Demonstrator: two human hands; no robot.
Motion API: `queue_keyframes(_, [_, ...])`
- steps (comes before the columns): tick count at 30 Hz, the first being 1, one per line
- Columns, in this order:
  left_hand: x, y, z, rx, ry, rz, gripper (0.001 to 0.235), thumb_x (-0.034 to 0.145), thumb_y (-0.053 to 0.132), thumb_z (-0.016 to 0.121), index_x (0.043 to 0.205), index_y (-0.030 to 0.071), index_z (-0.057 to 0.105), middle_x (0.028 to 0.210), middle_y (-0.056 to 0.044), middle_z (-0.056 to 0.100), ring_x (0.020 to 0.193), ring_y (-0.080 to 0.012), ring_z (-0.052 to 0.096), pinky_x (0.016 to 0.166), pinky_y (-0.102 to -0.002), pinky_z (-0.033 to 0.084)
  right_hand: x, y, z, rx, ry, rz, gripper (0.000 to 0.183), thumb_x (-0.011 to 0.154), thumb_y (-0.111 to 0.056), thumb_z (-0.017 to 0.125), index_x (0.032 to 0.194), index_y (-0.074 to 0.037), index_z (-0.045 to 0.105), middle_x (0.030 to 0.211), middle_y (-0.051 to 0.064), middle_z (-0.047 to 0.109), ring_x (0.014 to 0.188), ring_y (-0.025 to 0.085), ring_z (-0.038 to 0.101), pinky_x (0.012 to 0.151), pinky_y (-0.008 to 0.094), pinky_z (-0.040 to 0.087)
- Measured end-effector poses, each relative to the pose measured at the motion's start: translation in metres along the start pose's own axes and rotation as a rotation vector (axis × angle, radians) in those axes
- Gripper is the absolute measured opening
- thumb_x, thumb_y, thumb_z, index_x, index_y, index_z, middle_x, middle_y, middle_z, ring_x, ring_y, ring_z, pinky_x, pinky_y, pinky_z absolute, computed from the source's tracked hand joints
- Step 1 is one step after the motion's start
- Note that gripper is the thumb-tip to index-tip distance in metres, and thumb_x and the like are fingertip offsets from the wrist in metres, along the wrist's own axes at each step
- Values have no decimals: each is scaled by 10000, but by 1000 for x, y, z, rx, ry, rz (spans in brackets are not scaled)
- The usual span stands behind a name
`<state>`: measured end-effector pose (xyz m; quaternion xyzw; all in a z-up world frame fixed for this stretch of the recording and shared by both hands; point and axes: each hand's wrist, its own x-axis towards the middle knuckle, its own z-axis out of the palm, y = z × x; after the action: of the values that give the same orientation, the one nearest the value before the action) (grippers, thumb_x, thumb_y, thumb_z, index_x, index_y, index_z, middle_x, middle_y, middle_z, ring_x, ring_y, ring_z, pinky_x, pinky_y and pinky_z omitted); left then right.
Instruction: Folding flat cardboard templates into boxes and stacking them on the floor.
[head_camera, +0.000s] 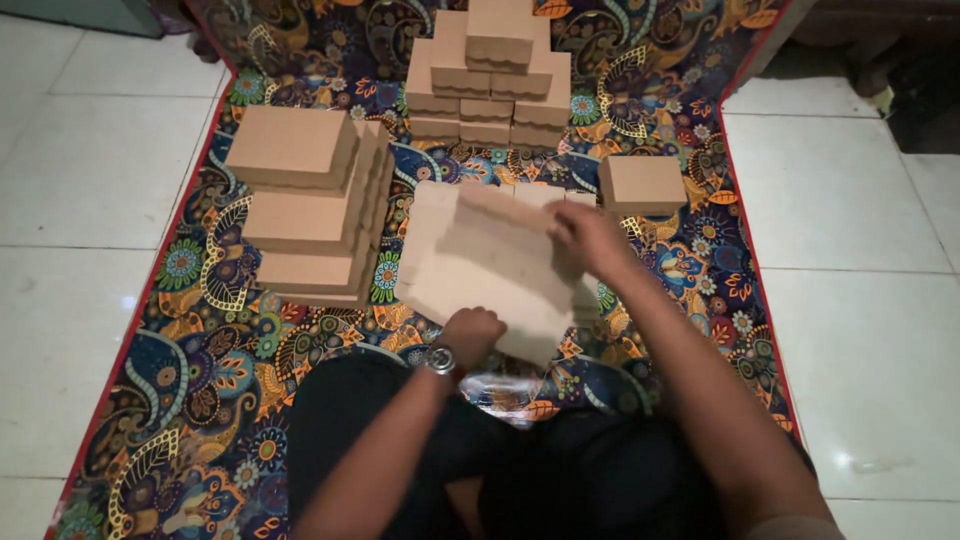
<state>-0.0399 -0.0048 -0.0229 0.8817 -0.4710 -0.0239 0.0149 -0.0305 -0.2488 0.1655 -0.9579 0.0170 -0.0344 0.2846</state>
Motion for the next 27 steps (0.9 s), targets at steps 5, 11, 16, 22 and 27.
queue_keyframes(5, [19, 7, -5, 118, 540, 45, 130, 782, 161, 692, 893, 198, 634, 832, -16, 535, 780, -232, 559, 645, -387, 468, 14, 31, 1, -500, 480, -198, 592, 919, -261, 772, 1463, -141, 573, 1414, 188, 603, 1326, 425, 513, 1032, 597, 403])
queue_keyframes(11, [29, 9, 100, -149, 347, 21, 209, 788, 166, 736, 944, 134, 601, 896, -46, 467, 820, -294, 541, 650, -416, 516, 9, 92, 81, -586, 7, -231, 448, 889, -250, 751, 1306, -122, 650, 1350, 178, 605, 1256, 402, 586, 1011, 557, 498])
queue_keyframes(16, [3, -23, 42, -594, -25, -305, 430, 964, 338, 646, 1367, 215, 562, 1357, -64, 518, 1357, -294, 460, 1122, -407, 433, -27, 93, 157, -441, -499, -369, 456, 872, -595, 706, 1036, -171, 679, 1193, 93, 675, 1114, 352, 667, 871, 528, 566])
queue_keyframes(22, [-7, -108, 90, -567, 58, -1162, 902, 866, 406, 705, 1589, 27, 322, 1547, -224, 440, 1429, -400, 444, 1161, -519, 402, -45, 80, 229, -776, -240, -640, 312, 838, -316, 720, 1067, -173, 563, 1026, 43, 494, 925, 304, 604, 603, 450, 569])
queue_keyframes(27, [7, -130, 124, -990, 133, -1341, 599, 860, 368, 711, 1405, 145, 607, 1384, -106, 644, 1305, -300, 600, 1051, -455, 520, -51, 75, 210, -656, -94, -801, 124, 865, -314, 632, 891, -212, 566, 781, 13, 530, 713, 268, 642, 529, 456, 539])
